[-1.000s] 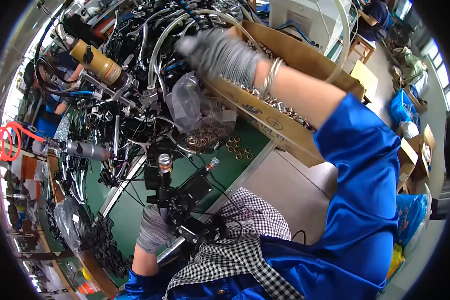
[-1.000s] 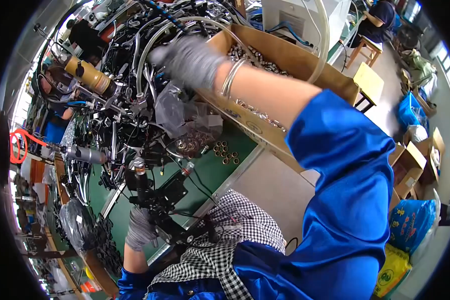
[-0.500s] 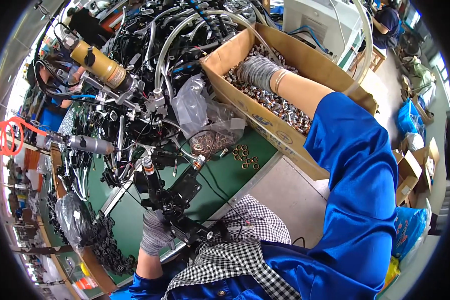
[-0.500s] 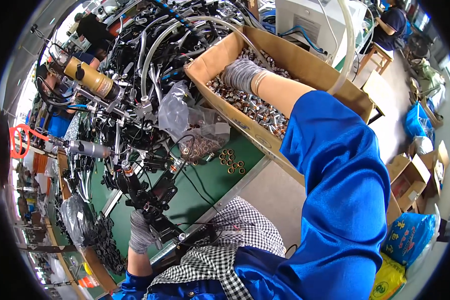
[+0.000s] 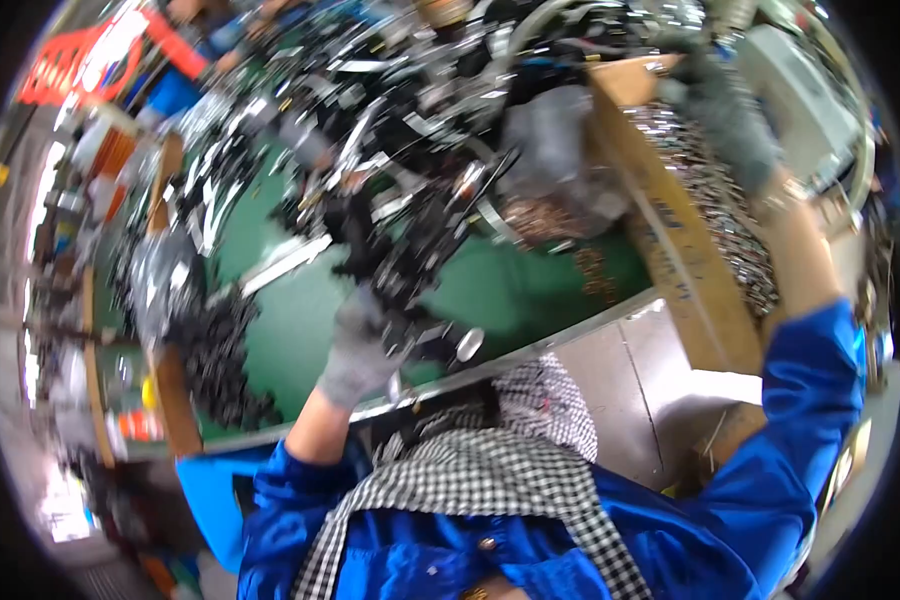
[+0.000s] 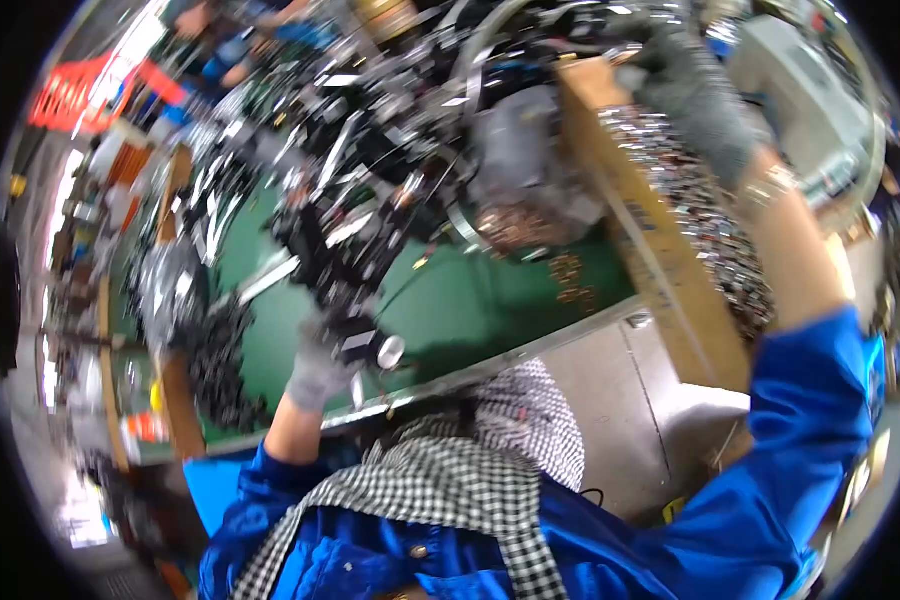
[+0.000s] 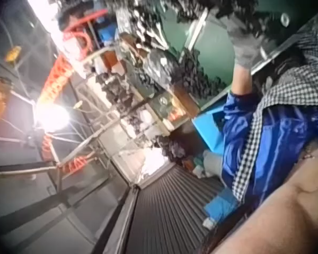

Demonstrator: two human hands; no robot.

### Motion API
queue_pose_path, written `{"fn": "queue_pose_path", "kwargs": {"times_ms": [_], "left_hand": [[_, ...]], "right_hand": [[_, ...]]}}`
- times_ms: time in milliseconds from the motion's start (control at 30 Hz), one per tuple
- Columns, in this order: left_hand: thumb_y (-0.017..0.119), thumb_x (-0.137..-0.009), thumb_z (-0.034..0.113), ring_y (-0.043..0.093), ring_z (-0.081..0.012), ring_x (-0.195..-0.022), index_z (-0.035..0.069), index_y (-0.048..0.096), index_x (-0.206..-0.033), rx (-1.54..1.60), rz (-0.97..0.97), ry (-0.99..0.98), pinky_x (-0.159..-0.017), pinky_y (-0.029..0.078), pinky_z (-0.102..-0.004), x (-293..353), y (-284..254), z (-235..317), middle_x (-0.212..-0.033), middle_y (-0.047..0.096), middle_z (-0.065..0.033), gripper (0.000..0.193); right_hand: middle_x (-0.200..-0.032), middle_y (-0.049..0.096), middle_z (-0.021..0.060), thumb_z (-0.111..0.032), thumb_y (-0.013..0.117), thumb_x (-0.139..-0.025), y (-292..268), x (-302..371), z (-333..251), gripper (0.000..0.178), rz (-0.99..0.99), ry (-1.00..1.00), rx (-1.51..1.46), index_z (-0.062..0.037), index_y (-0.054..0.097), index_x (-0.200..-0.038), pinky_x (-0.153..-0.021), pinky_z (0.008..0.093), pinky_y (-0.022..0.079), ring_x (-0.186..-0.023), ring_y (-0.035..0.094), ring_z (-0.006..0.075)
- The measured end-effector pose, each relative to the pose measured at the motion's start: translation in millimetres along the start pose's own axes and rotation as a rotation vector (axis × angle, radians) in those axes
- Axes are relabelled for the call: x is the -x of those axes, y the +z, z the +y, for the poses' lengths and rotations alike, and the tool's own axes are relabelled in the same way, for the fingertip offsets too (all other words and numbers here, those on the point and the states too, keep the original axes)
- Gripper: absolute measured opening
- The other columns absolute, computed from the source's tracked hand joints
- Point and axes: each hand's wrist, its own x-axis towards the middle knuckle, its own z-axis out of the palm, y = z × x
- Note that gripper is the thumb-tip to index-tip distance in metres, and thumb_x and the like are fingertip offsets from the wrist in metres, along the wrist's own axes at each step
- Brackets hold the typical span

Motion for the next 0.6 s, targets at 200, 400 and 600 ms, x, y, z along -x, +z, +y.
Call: {"fn": "queue_pose_path", "kwargs": {"times_ms": [200, 400, 600], "left_hand": [[0.08, -0.073, 0.011, 0.067, -0.0184, -0.091, 0.004, 0.063, -0.113, -0.268, 0.241, 0.081, -0.083, 0.053, -0.0298, -10.0, -8.9, -4.6, -0.105, 0.069, -0.0077, 0.044], [0.08, -0.075, 0.011, 0.069, -0.0196, -0.089, 0.003, 0.061, -0.113, -0.247, 0.418, 0.043, -0.081, 0.055, -0.0325, 3.4, -19.4, 0.9, -0.101, 0.071, -0.0081, 0.043], [0.077, -0.071, 0.007, 0.067, -0.0225, -0.079, 0.001, 0.06, -0.099, -0.06, 0.541, -0.013, -0.073, 0.054, -0.0341, 24.0, -35.0, -19.3, -0.086, 0.067, -0.0098, 0.033]], "right_hand": [[-0.099, 0.065, 0.0017, -0.009, 0.068, -0.087, 138.7, 31.0, -112.9, 0.028, -0.32, -0.409, 0.267, -0.0082, 0.063, -0.115, -0.081, 0.022, 0.049, -0.09, 0.059, 0.0087], [-0.089, 0.068, 0.0045, -0.008, 0.074, -0.082, 223.7, 51.5, -128.6, 0.023, -0.256, -0.2, 0.059, -0.003, 0.067, -0.103, -0.076, 0.024, 0.053, -0.083, 0.065, 0.0096], [-0.089, 0.066, 0.0019, -0.007, 0.078, -0.078, 251.3, 50.3, -124.3, 0.023, -0.253, -0.28, 0.049, -0.0059, 0.068, -0.098, -0.075, 0.0239, 0.05, -0.082, 0.061, 0.0094]]}}
